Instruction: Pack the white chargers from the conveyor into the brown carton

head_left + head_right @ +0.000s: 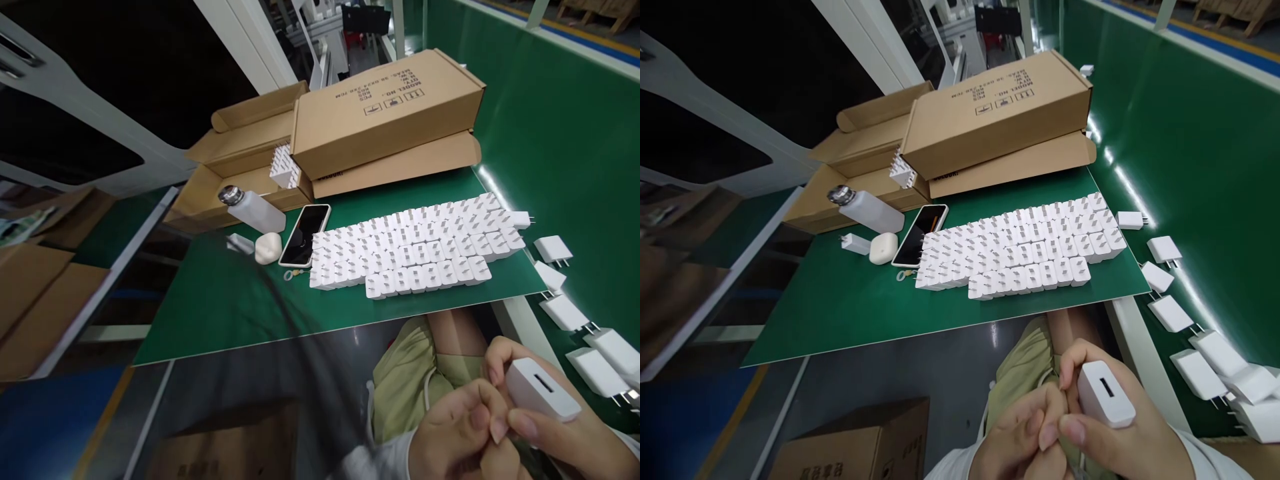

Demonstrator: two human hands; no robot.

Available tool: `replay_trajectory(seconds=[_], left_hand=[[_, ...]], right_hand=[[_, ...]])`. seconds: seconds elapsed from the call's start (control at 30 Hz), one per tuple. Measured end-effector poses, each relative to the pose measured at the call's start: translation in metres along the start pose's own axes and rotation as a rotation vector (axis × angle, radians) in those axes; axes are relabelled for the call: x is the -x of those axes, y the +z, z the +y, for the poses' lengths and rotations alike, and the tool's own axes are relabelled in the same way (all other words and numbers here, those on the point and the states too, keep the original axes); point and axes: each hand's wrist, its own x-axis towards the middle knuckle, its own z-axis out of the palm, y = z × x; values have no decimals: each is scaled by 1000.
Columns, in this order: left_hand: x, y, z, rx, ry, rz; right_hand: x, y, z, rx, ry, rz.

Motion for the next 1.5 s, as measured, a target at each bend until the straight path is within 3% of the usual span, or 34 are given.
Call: replay_trajectory(seconds=[0.07, 0.13, 0.3, 0.87, 1.03, 1.17, 1.5], left_hand=[[0, -5, -3, 106, 56, -114], [1, -7, -3, 128, 76, -140], [3, -4, 4, 93, 25, -115], [-1, 2, 12, 73, 4, -91], [-2, 0, 9, 77, -6, -64], [1, -3, 7, 125, -5, -109], [11, -12, 8, 151, -70, -53]], right_hand=[[-2, 3, -5, 7, -3, -28], [-4, 7, -11, 4, -14, -49], [-8, 14, -22, 38, 28, -76], [-1, 10, -13, 37, 28, -82], [-4, 10, -15, 47, 28, -47], [-6, 12, -16, 43, 36, -26], [-11, 19, -21, -58, 18, -94]])
